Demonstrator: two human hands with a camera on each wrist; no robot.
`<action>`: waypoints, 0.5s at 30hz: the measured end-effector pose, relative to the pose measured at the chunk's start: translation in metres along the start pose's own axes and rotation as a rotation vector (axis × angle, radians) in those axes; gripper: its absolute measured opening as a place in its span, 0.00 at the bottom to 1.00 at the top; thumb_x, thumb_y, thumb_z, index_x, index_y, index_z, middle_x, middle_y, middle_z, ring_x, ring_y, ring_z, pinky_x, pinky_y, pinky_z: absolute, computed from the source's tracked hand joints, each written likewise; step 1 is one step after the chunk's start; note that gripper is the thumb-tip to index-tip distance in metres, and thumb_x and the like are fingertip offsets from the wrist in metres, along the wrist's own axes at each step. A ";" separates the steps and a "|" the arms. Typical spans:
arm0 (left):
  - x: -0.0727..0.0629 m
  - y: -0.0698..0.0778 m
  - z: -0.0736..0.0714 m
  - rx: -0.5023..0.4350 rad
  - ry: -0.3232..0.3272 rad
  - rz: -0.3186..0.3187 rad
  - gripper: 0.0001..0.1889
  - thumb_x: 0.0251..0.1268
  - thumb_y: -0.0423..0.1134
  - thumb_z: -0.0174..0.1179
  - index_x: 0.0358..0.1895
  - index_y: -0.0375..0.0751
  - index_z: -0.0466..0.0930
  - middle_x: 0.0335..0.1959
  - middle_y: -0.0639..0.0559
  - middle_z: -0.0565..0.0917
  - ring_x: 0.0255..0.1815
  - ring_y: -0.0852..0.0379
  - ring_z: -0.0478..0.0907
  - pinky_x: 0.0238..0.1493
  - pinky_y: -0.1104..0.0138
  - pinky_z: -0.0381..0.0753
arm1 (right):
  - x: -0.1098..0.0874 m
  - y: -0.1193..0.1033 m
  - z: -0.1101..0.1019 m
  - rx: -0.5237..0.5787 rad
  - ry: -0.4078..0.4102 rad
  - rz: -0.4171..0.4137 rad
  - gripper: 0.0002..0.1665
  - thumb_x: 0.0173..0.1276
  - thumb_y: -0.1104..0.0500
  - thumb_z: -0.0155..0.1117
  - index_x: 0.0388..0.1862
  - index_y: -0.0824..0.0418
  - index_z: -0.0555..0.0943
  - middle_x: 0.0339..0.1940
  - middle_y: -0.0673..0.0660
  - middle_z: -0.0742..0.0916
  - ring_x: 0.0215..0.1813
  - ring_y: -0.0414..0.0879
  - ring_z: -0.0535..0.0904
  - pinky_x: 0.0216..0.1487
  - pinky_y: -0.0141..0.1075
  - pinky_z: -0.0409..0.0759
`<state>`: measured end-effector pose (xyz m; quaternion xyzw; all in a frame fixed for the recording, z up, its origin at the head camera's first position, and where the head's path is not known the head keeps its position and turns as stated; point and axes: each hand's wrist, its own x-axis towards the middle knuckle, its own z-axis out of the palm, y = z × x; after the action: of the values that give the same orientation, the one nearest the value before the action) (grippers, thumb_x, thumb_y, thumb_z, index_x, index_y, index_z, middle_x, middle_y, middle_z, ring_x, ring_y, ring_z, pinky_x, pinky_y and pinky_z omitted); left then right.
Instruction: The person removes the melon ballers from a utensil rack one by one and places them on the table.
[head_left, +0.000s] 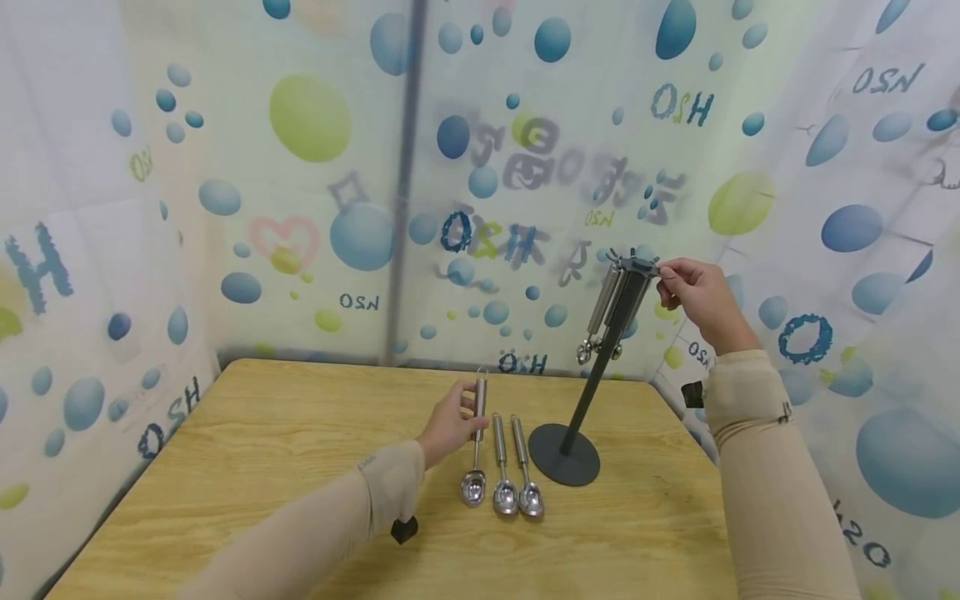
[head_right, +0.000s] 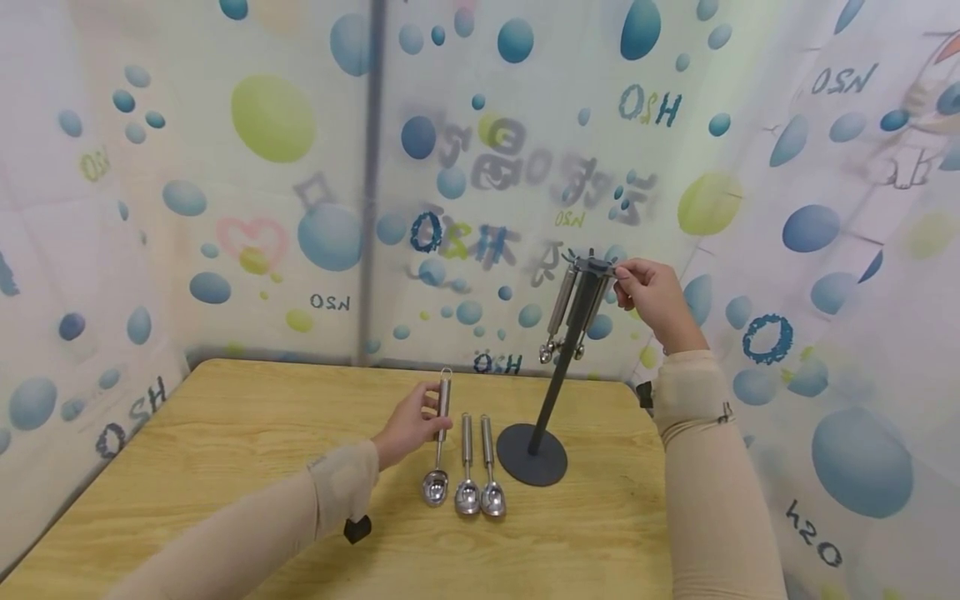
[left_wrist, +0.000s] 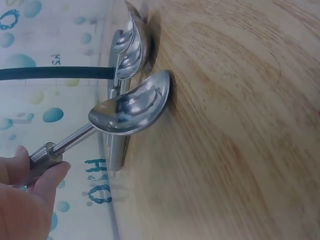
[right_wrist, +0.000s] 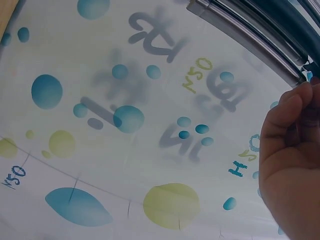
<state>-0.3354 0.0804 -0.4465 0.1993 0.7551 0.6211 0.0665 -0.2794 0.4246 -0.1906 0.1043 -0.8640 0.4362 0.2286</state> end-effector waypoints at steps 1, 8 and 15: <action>0.000 -0.001 0.000 -0.001 0.002 -0.006 0.29 0.68 0.28 0.65 0.68 0.39 0.65 0.50 0.41 0.77 0.42 0.51 0.82 0.40 0.61 0.87 | 0.000 0.000 0.000 -0.002 -0.001 0.000 0.14 0.82 0.60 0.52 0.51 0.72 0.77 0.23 0.47 0.81 0.27 0.40 0.76 0.33 0.27 0.80; 0.004 -0.009 0.003 -0.023 0.006 -0.062 0.26 0.67 0.26 0.65 0.65 0.35 0.66 0.47 0.41 0.78 0.39 0.51 0.82 0.39 0.62 0.87 | 0.000 0.001 -0.001 -0.013 -0.004 0.011 0.15 0.82 0.60 0.52 0.52 0.73 0.76 0.23 0.47 0.81 0.27 0.41 0.76 0.33 0.27 0.80; 0.007 -0.017 0.004 -0.082 -0.012 -0.143 0.33 0.67 0.25 0.65 0.74 0.33 0.63 0.45 0.40 0.77 0.39 0.51 0.83 0.39 0.62 0.87 | -0.002 -0.002 0.001 -0.024 -0.004 0.006 0.16 0.82 0.59 0.52 0.52 0.74 0.76 0.23 0.48 0.81 0.27 0.42 0.75 0.32 0.28 0.79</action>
<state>-0.3436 0.0842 -0.4626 0.1455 0.7408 0.6441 0.1233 -0.2773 0.4231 -0.1906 0.0996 -0.8701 0.4262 0.2268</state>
